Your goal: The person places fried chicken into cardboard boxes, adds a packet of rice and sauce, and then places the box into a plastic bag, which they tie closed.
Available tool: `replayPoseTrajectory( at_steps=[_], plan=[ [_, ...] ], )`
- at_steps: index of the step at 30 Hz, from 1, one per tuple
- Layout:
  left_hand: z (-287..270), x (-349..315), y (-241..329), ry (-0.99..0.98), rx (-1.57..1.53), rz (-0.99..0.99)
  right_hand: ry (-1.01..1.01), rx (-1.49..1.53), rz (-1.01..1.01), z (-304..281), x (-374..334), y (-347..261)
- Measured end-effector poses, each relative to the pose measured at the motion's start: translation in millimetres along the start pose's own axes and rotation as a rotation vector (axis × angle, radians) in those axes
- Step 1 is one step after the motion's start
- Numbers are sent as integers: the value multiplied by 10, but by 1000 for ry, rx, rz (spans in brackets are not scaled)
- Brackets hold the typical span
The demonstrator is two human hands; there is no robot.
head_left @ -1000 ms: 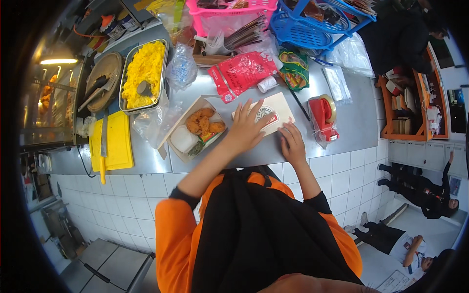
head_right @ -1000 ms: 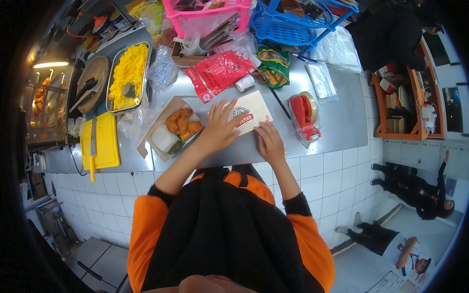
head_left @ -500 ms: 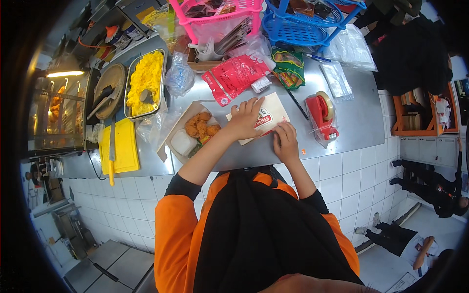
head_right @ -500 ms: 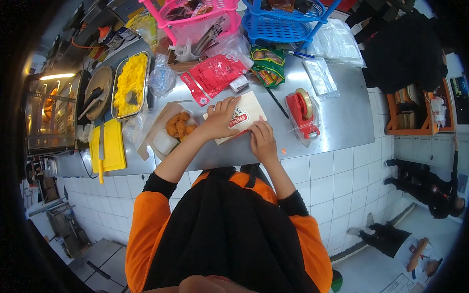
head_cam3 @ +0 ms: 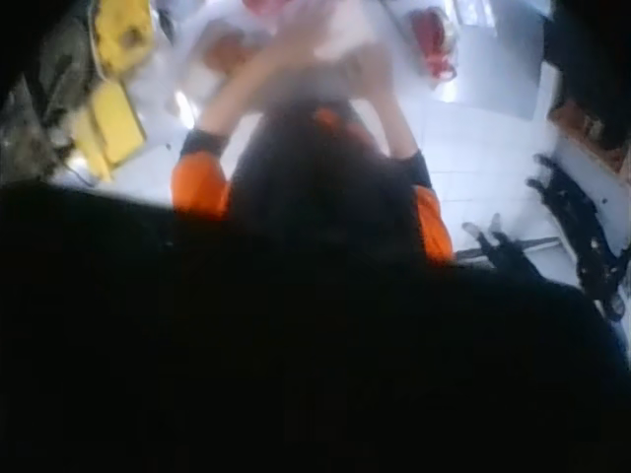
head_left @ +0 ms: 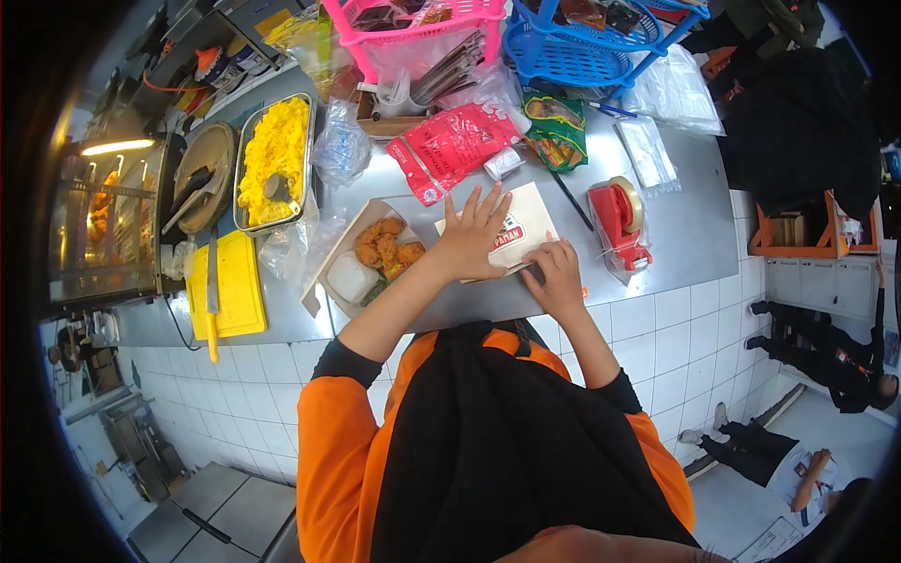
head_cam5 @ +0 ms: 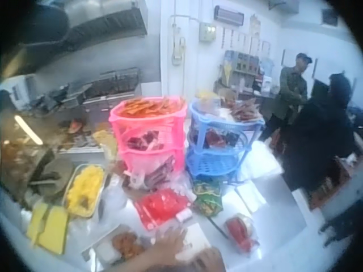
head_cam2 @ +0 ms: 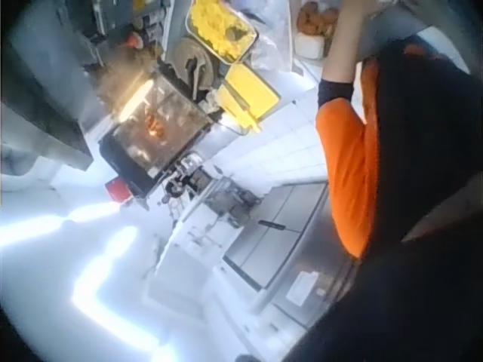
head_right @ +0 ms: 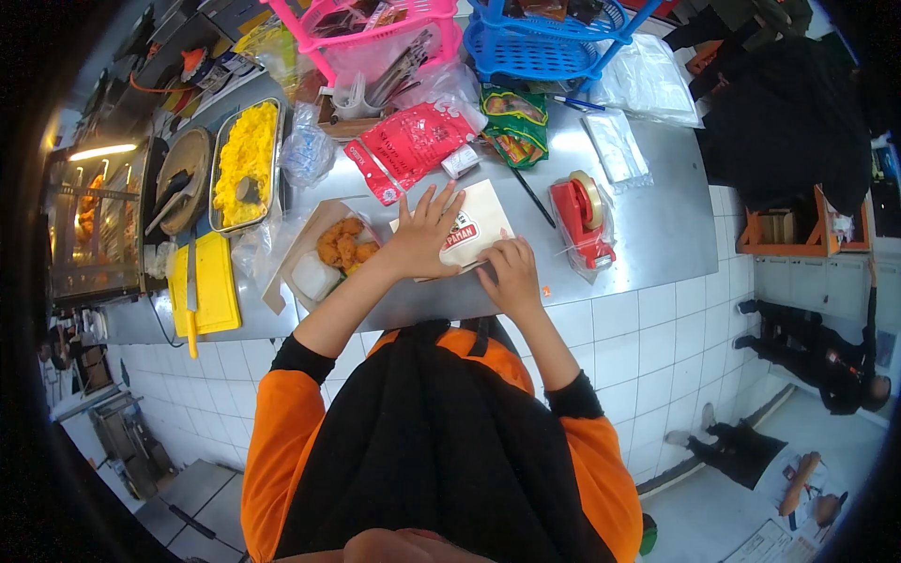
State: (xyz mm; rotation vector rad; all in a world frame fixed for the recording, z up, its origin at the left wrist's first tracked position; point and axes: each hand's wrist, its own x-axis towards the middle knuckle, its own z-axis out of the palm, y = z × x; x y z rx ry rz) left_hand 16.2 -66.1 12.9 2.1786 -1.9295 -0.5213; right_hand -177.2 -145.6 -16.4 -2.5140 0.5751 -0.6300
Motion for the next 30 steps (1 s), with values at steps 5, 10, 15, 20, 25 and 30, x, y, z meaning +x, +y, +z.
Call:
replayPoseTrajectory(
  at_steps=[5, 10, 15, 20, 25, 30],
  plan=[
    [-75, 26, 73, -108, 195, 35, 1, 0, -118, 69, -54, 63],
    [-208, -31, 148, -158, 232, 79, 161, -19, -176, 285, -289, 84],
    [-470, -9, 207, -289, 207, 116, 211, -87, -189, 322, -375, 44],
    [-639, 245, -385, -399, -584, 80, 204, -124, -219, 248, -415, 70],
    [-1058, 187, -608, -127, -728, 63, -160, 18, -176, -135, 76, -131],
    [-1137, -529, -203, 522, -285, 87, -458, -266, -20, 43, 498, -292]
  ],
)
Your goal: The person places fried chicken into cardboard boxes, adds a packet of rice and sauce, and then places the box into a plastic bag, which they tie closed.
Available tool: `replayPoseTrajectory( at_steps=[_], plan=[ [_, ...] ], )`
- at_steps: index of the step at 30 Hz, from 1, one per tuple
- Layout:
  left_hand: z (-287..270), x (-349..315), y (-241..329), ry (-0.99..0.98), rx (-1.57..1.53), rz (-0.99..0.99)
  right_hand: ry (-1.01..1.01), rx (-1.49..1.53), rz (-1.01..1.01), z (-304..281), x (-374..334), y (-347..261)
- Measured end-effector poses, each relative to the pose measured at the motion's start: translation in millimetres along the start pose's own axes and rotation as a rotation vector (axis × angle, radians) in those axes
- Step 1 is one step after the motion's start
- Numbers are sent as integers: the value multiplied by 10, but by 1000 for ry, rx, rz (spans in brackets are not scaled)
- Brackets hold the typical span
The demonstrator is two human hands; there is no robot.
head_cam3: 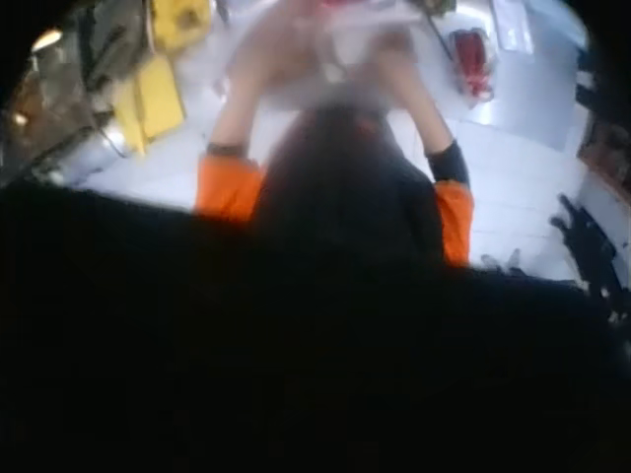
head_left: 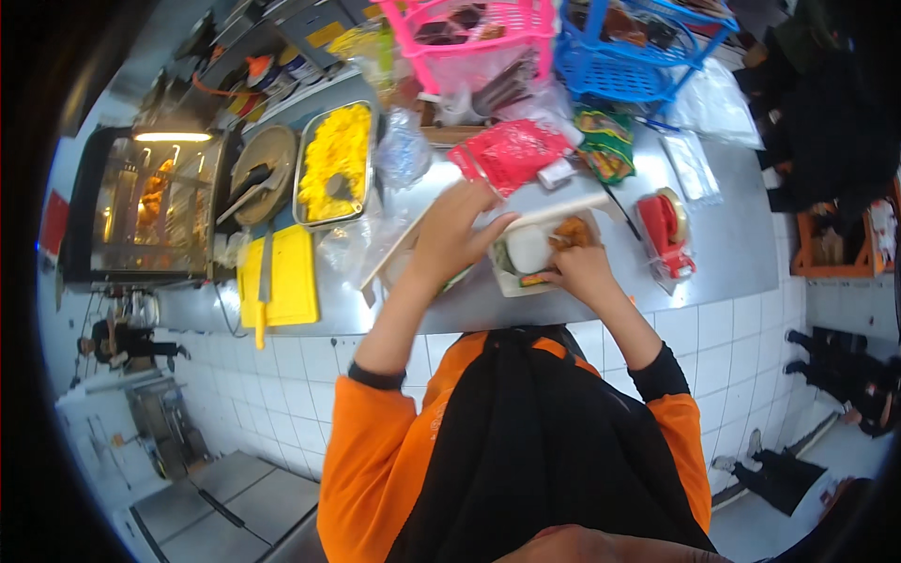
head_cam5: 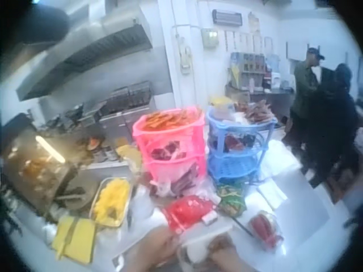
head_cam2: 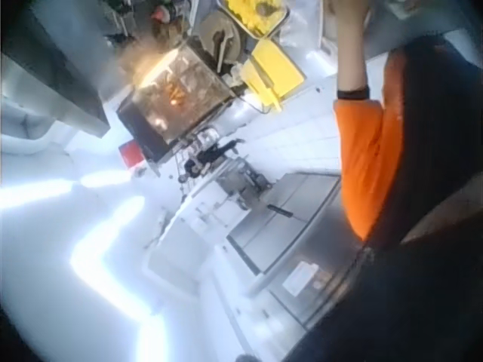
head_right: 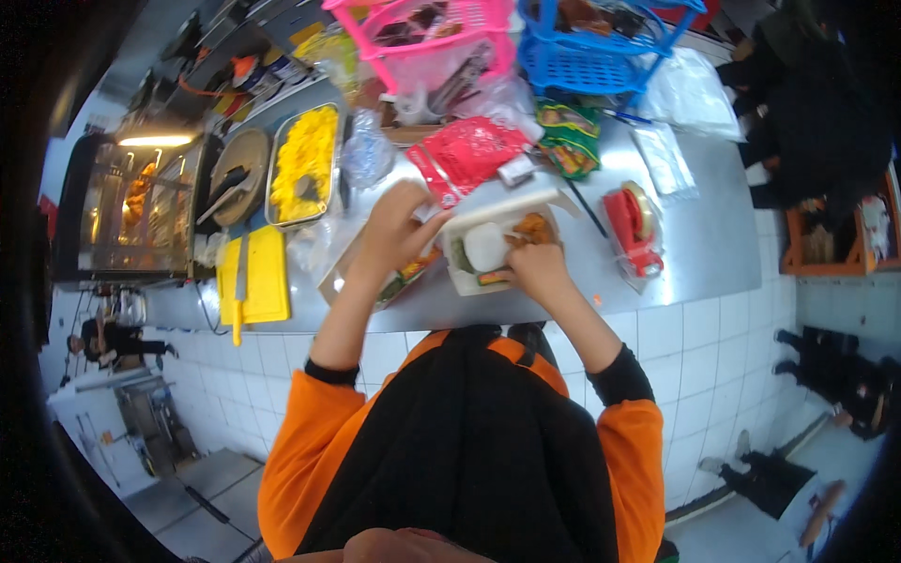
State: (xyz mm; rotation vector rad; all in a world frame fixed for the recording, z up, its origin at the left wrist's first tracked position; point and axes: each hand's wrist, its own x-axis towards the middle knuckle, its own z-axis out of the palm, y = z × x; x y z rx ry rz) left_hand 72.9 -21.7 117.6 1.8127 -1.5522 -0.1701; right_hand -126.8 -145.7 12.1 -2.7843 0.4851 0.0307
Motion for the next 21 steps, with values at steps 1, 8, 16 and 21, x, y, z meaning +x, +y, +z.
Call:
replayPoseTrajectory(
  at_steps=[1, 8, 16, 21],
  plan=[
    [-14, -297, -12, 53, -2, -203, -71, -61, 52, 9, 44, -10],
    [371, -1518, -553, -124, 595, -595, 80, 46, -44, -240, -151, -194],
    [409, -1435, -745, -140, 597, -359, 367, 385, 76, -571, -426, -448],
    [479, -1513, -837, -145, 646, -176, 450, 421, -27, -523, -442, -665]
  ],
)
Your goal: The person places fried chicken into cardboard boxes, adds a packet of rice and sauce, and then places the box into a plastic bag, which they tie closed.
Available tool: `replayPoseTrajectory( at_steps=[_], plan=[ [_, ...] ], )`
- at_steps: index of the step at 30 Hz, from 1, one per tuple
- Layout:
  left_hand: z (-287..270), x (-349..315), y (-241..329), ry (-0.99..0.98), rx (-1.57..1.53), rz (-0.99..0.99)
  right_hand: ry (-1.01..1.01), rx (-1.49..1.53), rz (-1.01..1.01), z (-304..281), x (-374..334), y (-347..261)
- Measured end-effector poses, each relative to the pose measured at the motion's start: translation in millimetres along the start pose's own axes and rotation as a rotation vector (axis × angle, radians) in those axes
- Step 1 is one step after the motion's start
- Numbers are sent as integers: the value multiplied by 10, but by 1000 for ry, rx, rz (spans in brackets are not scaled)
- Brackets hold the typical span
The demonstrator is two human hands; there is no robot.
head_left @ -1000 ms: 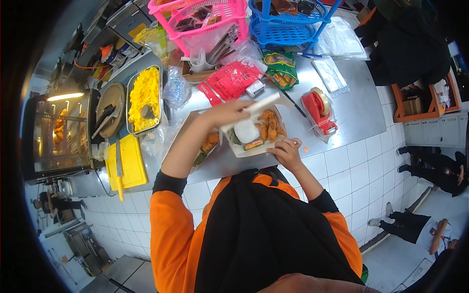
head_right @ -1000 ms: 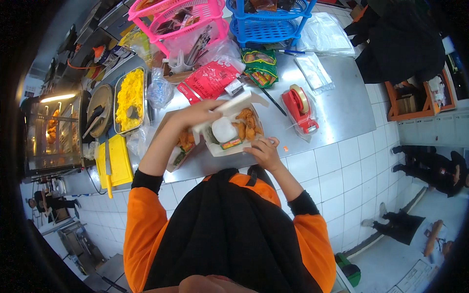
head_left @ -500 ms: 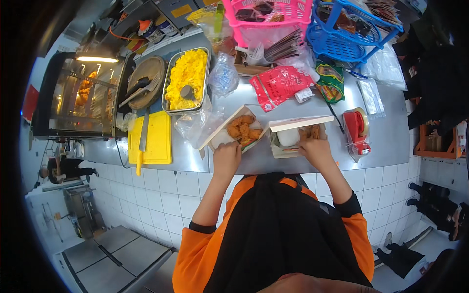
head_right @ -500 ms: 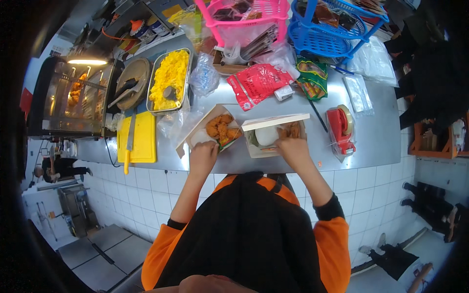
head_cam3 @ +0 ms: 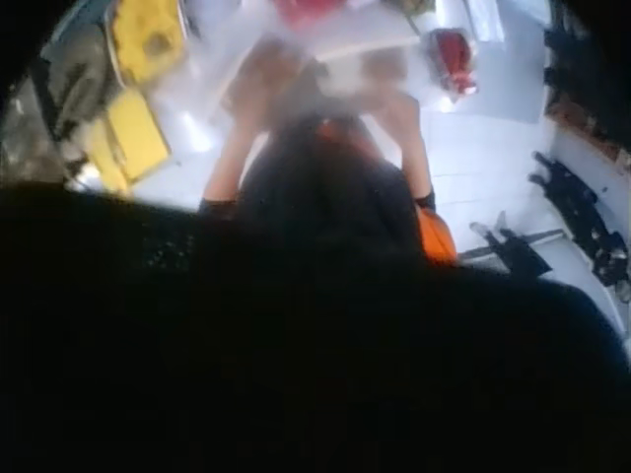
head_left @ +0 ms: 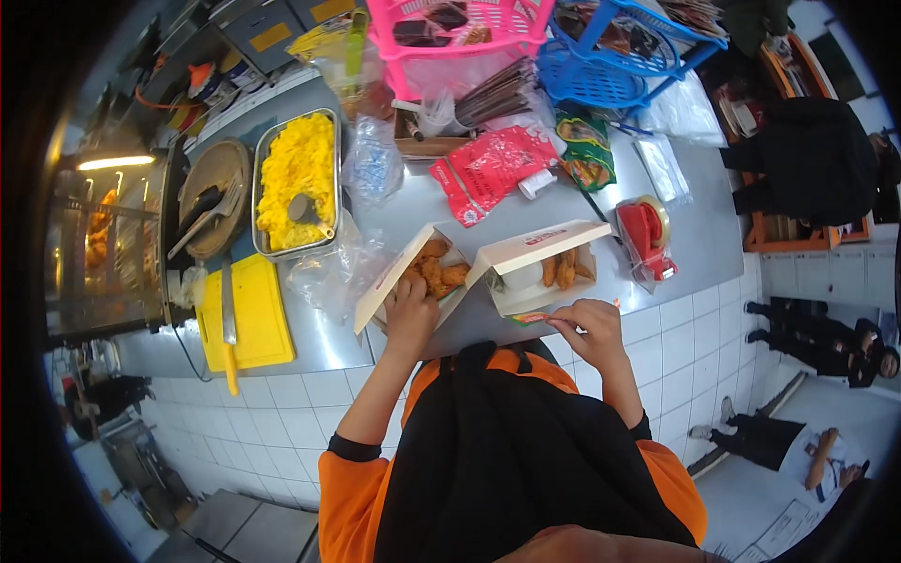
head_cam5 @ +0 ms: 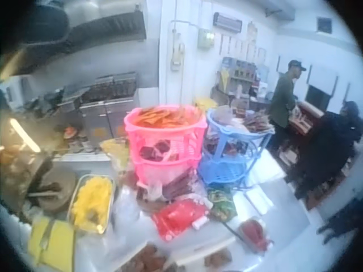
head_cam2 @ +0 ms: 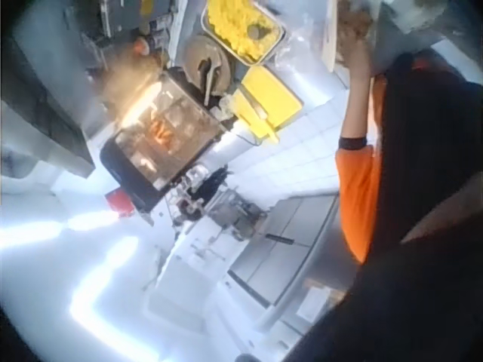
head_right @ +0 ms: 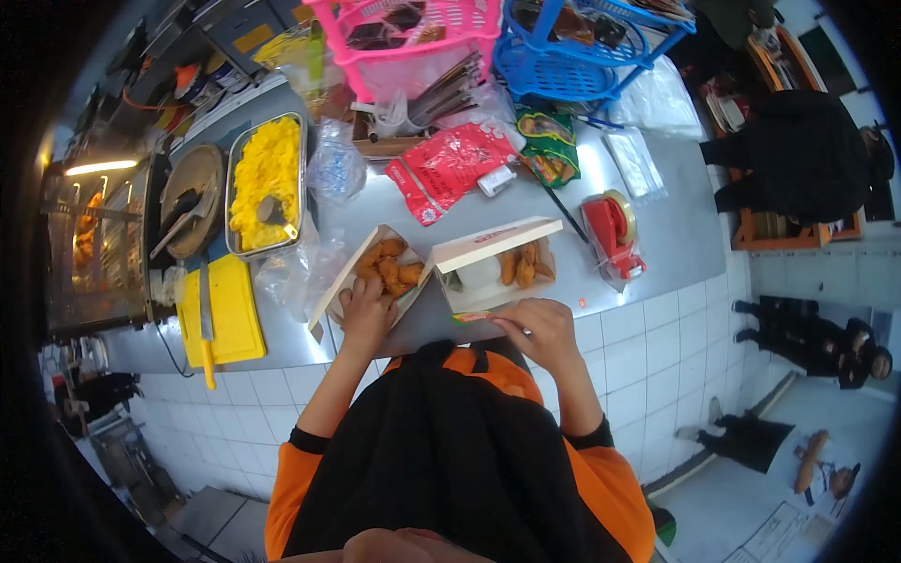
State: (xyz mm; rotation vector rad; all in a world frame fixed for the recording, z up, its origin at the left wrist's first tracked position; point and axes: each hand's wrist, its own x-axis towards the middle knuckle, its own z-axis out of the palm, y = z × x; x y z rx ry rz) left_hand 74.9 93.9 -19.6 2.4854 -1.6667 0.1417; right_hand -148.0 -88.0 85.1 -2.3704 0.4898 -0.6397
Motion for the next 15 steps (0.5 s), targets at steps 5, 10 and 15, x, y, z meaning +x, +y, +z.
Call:
replayPoseTrajectory(
  at_steps=[5, 10, 15],
  plan=[
    [-67, -109, -41, -16, -82, -22, 54, 141, -141, 156, 18, -163],
    [-186, -24, -62, -17, -30, -24, -54, 214, -319, 247, 91, -177],
    [-149, -18, 14, 62, 43, -53, -74, 261, -342, 207, -35, -65]
  ],
)
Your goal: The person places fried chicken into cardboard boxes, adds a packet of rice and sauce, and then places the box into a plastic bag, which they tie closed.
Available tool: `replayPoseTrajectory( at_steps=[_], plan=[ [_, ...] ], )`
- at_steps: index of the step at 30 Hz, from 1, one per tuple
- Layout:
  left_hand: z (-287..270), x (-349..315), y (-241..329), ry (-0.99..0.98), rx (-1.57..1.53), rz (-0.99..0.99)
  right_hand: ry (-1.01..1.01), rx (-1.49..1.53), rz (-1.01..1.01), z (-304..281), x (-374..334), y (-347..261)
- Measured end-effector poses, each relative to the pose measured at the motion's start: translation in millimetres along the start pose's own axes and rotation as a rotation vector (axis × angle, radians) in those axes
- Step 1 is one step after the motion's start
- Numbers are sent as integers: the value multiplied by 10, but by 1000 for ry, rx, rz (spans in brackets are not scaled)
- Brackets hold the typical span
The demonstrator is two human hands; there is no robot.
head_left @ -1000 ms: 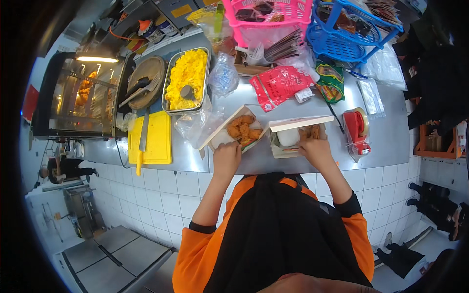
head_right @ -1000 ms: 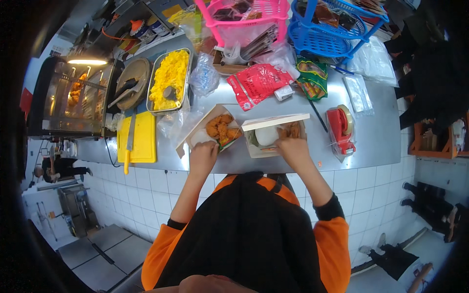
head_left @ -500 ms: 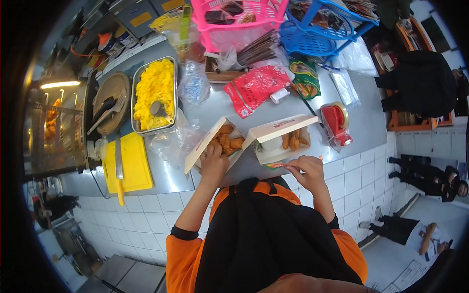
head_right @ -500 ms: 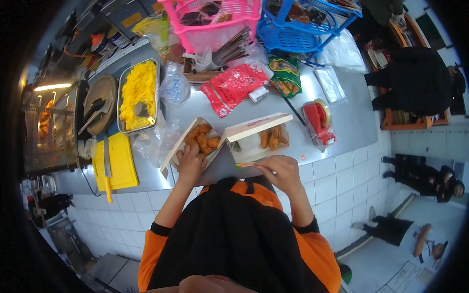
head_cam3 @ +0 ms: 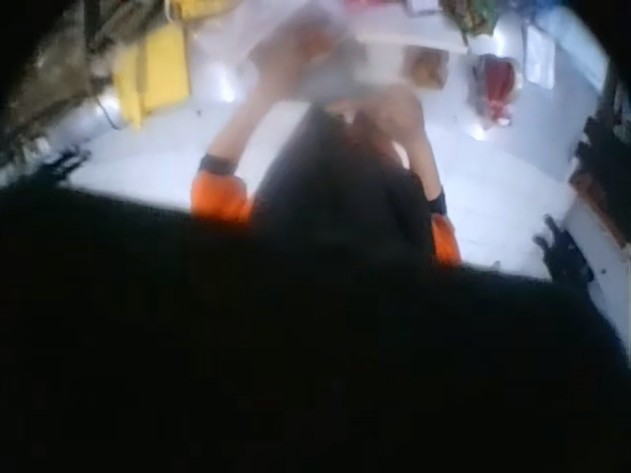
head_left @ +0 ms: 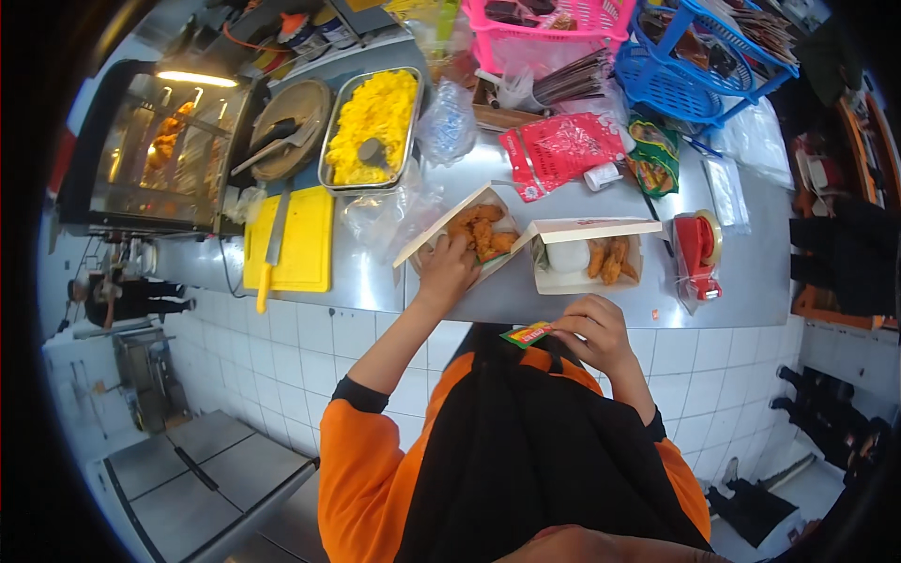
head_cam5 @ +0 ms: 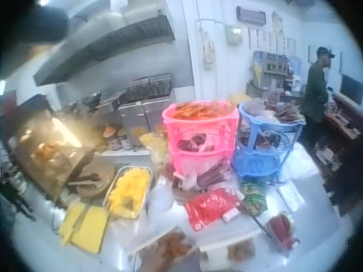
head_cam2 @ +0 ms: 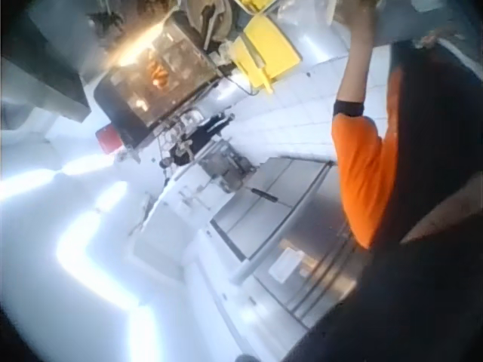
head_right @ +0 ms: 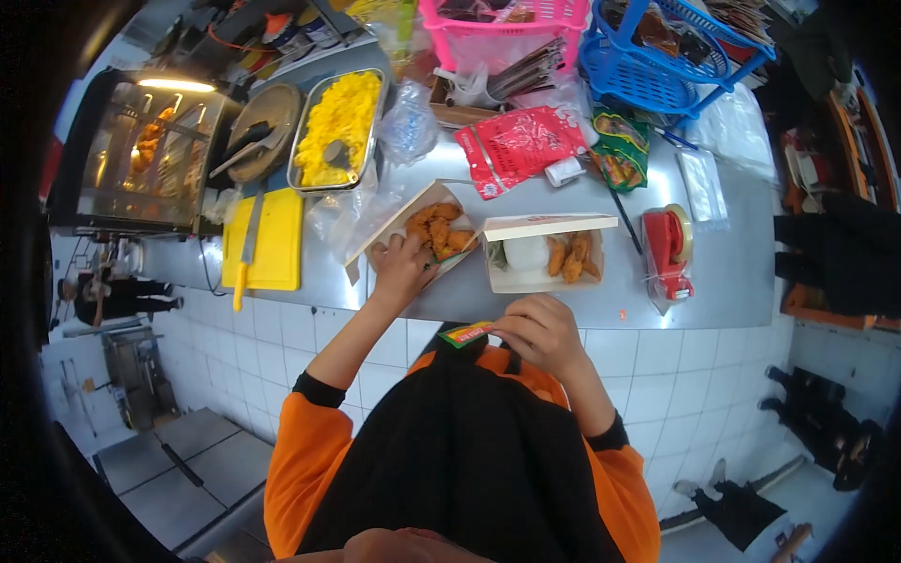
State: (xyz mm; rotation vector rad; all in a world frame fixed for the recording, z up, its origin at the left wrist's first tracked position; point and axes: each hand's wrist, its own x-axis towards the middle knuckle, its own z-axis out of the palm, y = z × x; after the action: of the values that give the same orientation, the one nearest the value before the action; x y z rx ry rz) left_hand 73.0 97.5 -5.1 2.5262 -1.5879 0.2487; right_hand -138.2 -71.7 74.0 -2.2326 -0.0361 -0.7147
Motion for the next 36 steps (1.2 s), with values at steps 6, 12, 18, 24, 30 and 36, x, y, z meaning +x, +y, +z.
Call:
replayPoseTrajectory(
  at_steps=[6, 12, 18, 24, 30, 36],
  plan=[
    [-57, -106, -1, 114, 160, 200, -8, 114, 12, -101, -318, -15],
    [-1438, 4, 751, 162, -165, 42, -86, 132, -163, -207, 205, -85],
    [-1802, -468, 771, 363, -419, -369, 25, -11, 80, -511, 410, 331],
    [-1460, -1735, 165, 178, -569, -503, 169, -255, 275, -1249, 373, 2440],
    [-1345, -3716, -191, 169, -521, -1045, 780, -545, -33, -449, 1204, 435],
    [-1290, -5251, -999, 462, -570, -1312, -14, 340, -491, 3018, 1830, -1522]
  ],
)
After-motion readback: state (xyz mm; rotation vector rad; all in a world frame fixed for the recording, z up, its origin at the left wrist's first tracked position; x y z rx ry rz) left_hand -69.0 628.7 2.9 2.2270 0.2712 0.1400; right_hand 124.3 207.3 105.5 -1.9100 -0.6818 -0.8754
